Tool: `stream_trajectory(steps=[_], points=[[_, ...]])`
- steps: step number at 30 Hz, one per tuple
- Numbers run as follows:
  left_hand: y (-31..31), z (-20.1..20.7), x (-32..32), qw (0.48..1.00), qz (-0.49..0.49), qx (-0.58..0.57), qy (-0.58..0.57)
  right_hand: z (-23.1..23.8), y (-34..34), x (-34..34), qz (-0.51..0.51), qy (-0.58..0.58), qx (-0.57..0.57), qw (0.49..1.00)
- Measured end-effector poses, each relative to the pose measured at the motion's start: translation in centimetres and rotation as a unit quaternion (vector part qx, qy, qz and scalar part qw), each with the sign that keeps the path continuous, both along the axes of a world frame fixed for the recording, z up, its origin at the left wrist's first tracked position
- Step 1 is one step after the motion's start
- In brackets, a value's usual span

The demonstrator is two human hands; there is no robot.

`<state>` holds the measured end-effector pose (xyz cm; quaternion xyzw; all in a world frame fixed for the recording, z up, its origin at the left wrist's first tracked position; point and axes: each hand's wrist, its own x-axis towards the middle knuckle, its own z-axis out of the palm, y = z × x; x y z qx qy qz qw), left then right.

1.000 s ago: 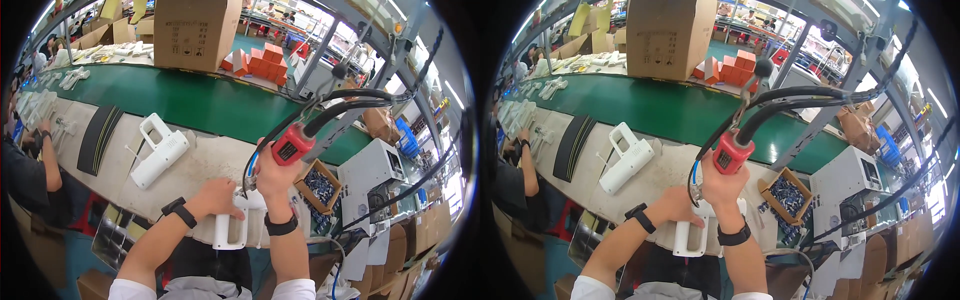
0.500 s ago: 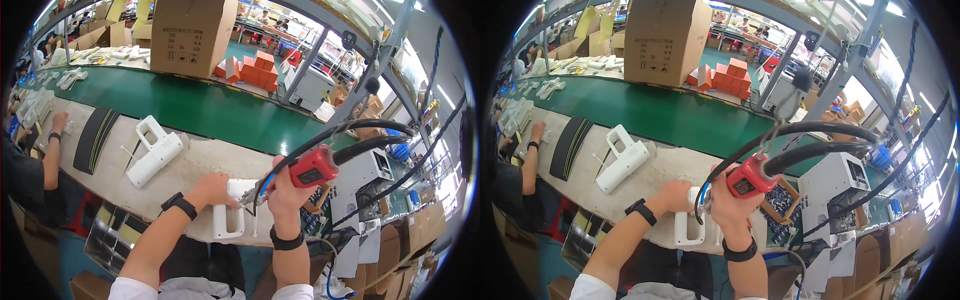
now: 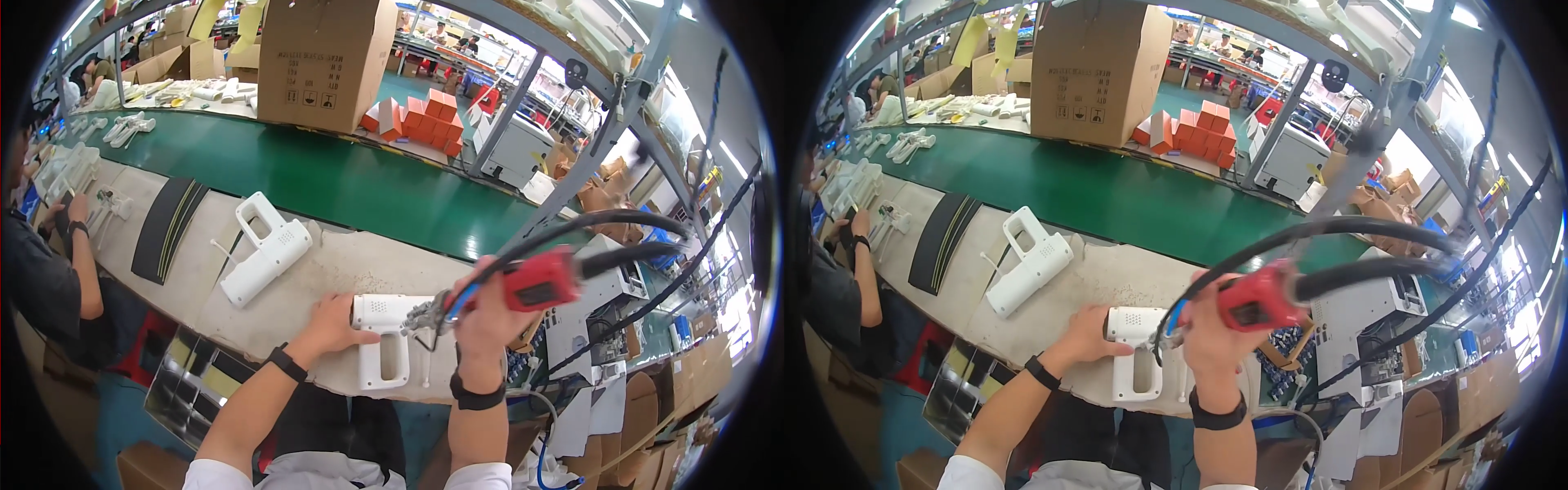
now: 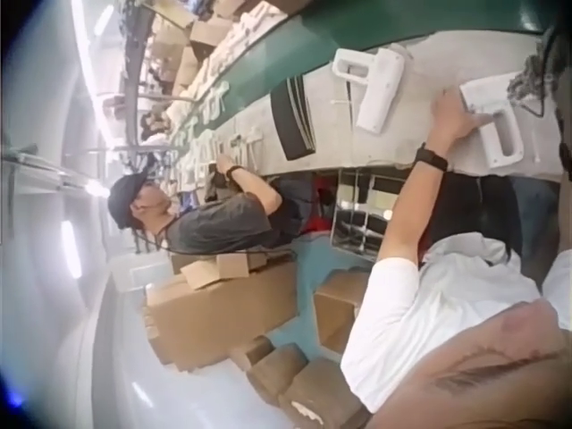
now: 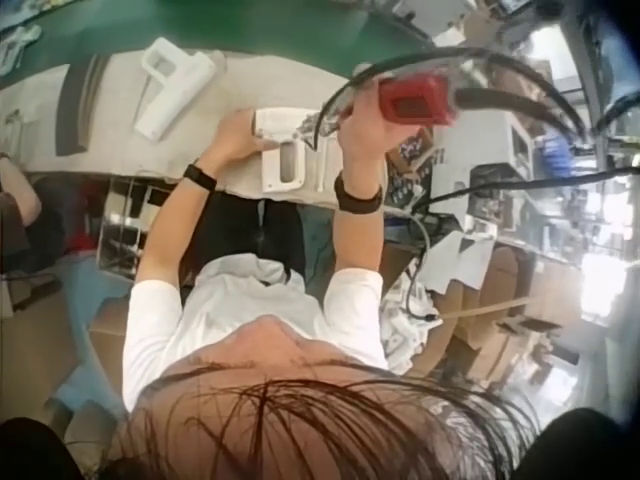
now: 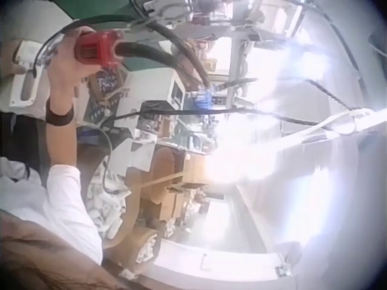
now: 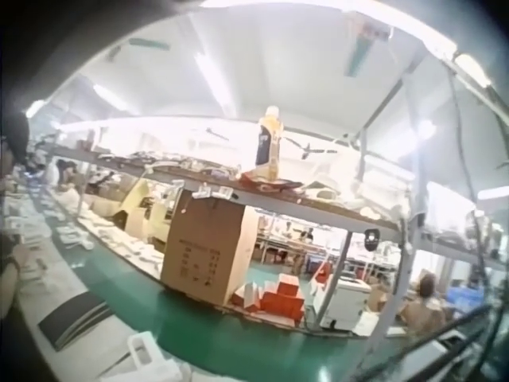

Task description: The person picks up a white plastic housing from a bin, places it on the workbench, and uses a pneumatic screwdriver to drive screws into it. They then set the housing aside and repeat the process with another unit.

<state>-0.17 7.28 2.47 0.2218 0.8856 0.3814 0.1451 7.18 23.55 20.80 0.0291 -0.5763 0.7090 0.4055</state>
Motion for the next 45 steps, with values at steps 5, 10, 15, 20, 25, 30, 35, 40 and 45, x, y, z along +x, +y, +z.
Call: stream_trajectory(steps=[5, 10, 15, 20, 25, 30, 35, 40, 45], points=[[0.6, 0.7, 1.4, 0.998, 0.056, -0.014, 0.013, 0.0, -2.1, -2.1, 0.027, 0.110, -0.066, 0.991], [1.1, 1.0, 1.7, 0.997, 0.068, -0.046, 0.001, -1.5, -3.2, -5.3, -0.005, -0.004, 0.038, 0.999], [1.0, 0.7, 1.8, 0.996, 0.084, -0.040, -0.011, -2.1, -3.4, -6.5, 0.011, -0.028, 0.050, 0.998], [0.7, 0.5, 1.2, 0.999, 0.043, -0.020, 0.000, -5.1, -4.3, -8.5, 0.020, -0.043, 0.042, 0.998], [1.5, -0.1, 1.3, 0.998, 0.058, -0.001, 0.018, -6.1, -3.5, -8.0, -0.008, -0.001, 0.003, 1.000], [1.6, -0.5, 1.7, 0.995, 0.098, 0.029, 0.013, -2.8, -2.0, -4.4, 0.001, 0.020, 0.031, 0.999], [1.4, -1.8, 1.8, 0.996, 0.079, 0.008, 0.045, -0.5, -2.6, -1.6, 0.162, 0.090, 0.007, 0.983], [1.8, -1.5, 2.3, 0.994, 0.051, -0.060, 0.081, -2.3, -3.8, -2.3, 0.020, -0.024, 0.031, 0.999], [2.2, -0.8, 2.5, 0.995, 0.046, -0.058, 0.072, -2.2, -4.0, -2.9, 0.039, -0.039, -0.004, 0.998]])
